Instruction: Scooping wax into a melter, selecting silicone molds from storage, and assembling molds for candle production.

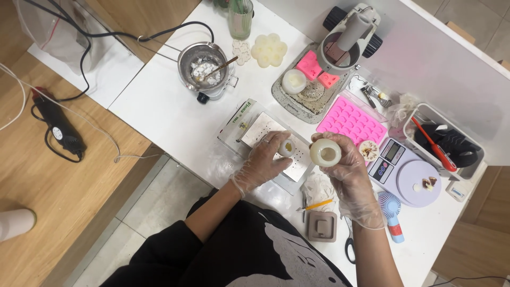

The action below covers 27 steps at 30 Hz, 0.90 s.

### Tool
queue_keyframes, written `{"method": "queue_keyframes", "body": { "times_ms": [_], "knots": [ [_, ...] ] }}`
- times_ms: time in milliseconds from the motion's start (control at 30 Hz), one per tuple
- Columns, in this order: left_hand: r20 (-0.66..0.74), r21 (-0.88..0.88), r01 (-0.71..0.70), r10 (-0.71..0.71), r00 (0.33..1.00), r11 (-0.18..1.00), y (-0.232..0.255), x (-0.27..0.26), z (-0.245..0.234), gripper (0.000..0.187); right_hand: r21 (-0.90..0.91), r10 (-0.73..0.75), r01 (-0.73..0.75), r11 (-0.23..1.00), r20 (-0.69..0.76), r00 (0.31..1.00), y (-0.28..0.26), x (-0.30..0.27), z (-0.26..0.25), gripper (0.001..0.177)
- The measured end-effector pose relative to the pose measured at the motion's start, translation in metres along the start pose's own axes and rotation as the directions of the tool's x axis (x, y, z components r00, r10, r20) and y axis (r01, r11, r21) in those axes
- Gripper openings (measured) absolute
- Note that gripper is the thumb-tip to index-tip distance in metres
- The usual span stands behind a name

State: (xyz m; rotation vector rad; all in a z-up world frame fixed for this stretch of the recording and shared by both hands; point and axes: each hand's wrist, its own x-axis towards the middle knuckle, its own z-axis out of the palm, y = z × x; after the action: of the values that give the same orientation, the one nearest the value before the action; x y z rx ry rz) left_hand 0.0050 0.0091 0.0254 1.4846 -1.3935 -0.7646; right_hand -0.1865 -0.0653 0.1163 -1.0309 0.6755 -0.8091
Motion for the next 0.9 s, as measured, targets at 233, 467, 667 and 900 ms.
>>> {"method": "queue_keyframes", "body": {
  "times_ms": [233,467,667,900],
  "knots": [
    [-0.029,0.121,-0.063,0.067,0.997,0.991,-0.009,-0.004,0.005,0.071,0.117,-0.099,0.096,0.988,0.016,0.995,-0.021,-0.006,0.015,0.063],
    [0.016,0.046,-0.043,0.043,0.999,0.998,-0.001,-0.001,0.000,0.066,0.251,-0.158,0.149,0.956,0.016,0.987,-0.030,-0.015,0.017,0.067],
    [0.043,0.099,0.009,-0.013,0.999,0.995,0.004,-0.001,-0.001,0.067,0.324,-0.172,0.157,0.933,0.020,0.985,-0.024,-0.019,0.012,0.065],
    [0.049,0.084,0.042,-0.046,0.998,0.996,0.013,0.000,-0.005,0.066,0.468,-0.204,0.162,0.869,0.041,0.978,-0.024,-0.023,0.009,0.070]
  ]
}}
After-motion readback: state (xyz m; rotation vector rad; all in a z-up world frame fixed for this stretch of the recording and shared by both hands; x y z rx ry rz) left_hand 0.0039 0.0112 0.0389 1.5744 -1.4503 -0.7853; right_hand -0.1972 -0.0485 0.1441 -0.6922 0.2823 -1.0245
